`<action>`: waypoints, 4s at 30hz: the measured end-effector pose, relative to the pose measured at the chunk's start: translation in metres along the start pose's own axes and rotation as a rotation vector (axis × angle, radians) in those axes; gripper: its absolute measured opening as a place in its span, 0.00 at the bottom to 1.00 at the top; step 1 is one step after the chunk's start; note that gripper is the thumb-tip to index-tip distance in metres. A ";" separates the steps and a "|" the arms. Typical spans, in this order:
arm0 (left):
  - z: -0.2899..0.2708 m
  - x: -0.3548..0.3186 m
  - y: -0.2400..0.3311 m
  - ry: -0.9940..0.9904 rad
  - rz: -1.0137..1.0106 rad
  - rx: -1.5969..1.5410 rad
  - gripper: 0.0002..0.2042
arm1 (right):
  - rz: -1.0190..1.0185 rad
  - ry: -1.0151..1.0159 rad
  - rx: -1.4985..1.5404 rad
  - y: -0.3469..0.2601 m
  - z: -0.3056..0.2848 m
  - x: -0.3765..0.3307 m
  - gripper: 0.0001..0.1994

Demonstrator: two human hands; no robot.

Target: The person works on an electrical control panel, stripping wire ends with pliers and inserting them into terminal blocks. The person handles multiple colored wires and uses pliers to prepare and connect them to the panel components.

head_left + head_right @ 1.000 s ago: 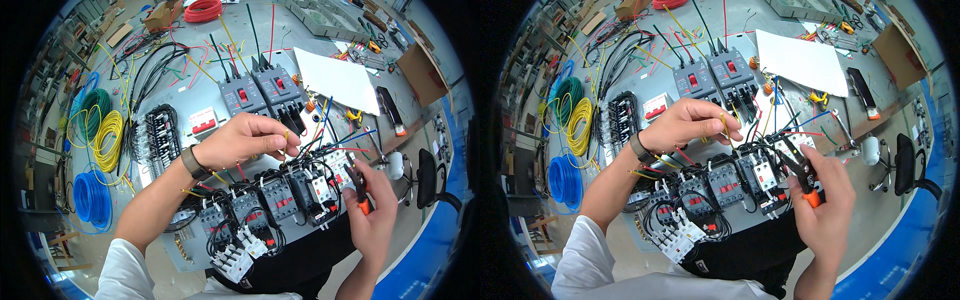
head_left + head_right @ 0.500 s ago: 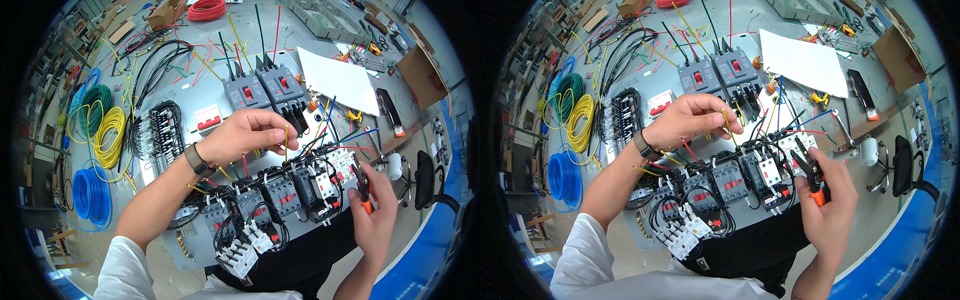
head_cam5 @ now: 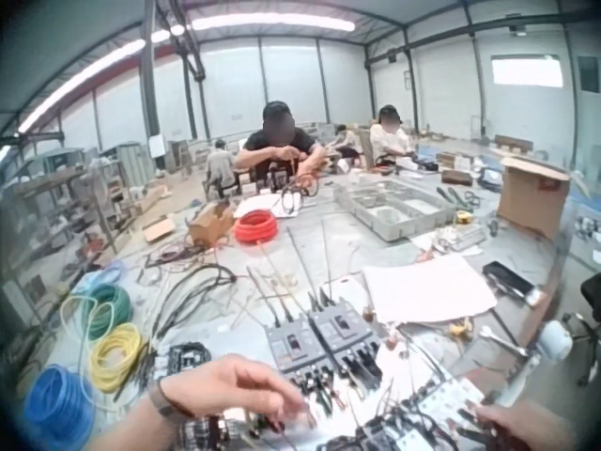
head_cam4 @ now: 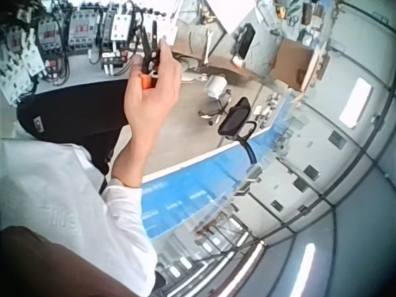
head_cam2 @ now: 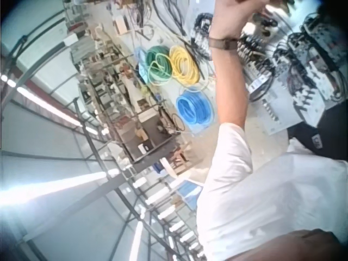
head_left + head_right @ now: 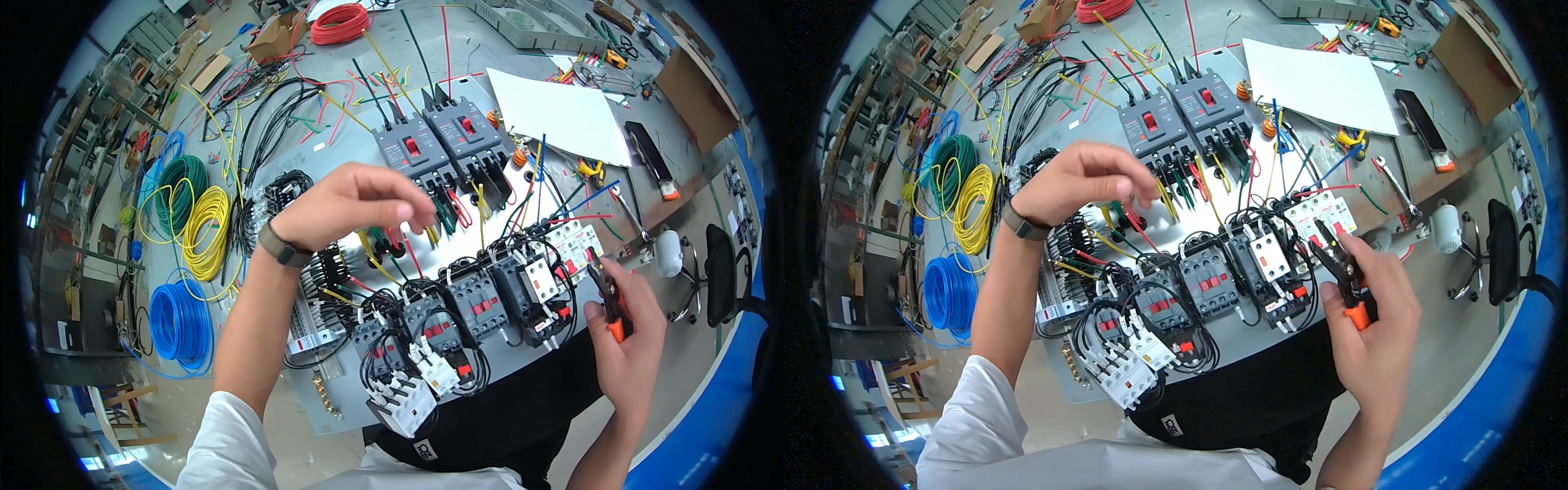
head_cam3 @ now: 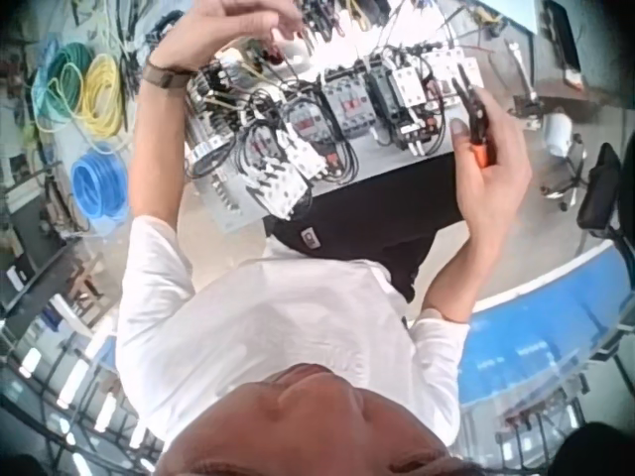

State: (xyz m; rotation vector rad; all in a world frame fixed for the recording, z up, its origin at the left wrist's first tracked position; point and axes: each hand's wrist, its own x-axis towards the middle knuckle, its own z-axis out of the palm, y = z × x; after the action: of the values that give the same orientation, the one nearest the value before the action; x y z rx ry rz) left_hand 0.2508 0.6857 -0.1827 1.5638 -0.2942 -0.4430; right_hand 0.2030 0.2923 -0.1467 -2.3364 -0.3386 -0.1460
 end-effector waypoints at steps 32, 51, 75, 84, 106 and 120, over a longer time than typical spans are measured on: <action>0.034 -0.020 -0.038 0.074 0.115 -0.071 0.10 | -0.086 0.162 0.235 0.037 0.009 -0.008 0.22; 0.040 -0.022 -0.046 0.197 0.102 -0.067 0.12 | -0.463 -0.118 0.258 -0.039 0.094 0.093 0.16; 0.052 -0.001 -0.019 0.201 0.061 0.179 0.09 | -0.522 -0.259 0.441 -0.029 0.106 0.105 0.19; 0.053 -0.004 -0.020 0.215 0.068 0.132 0.08 | -0.520 -0.313 0.457 -0.031 0.101 0.103 0.19; 0.042 0.008 -0.004 0.093 -0.096 -0.159 0.15 | -0.388 -0.308 0.462 -0.038 0.097 0.096 0.16; 0.041 0.035 -0.006 -0.077 -0.002 -0.199 0.13 | -0.500 -0.014 0.373 -0.048 0.021 0.082 0.25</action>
State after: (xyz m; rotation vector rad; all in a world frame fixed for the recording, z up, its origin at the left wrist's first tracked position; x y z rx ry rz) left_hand 0.2631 0.6340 -0.1919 1.3555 -0.2986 -0.5191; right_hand 0.2677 0.3560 -0.1128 -1.8480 -0.8761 -0.2809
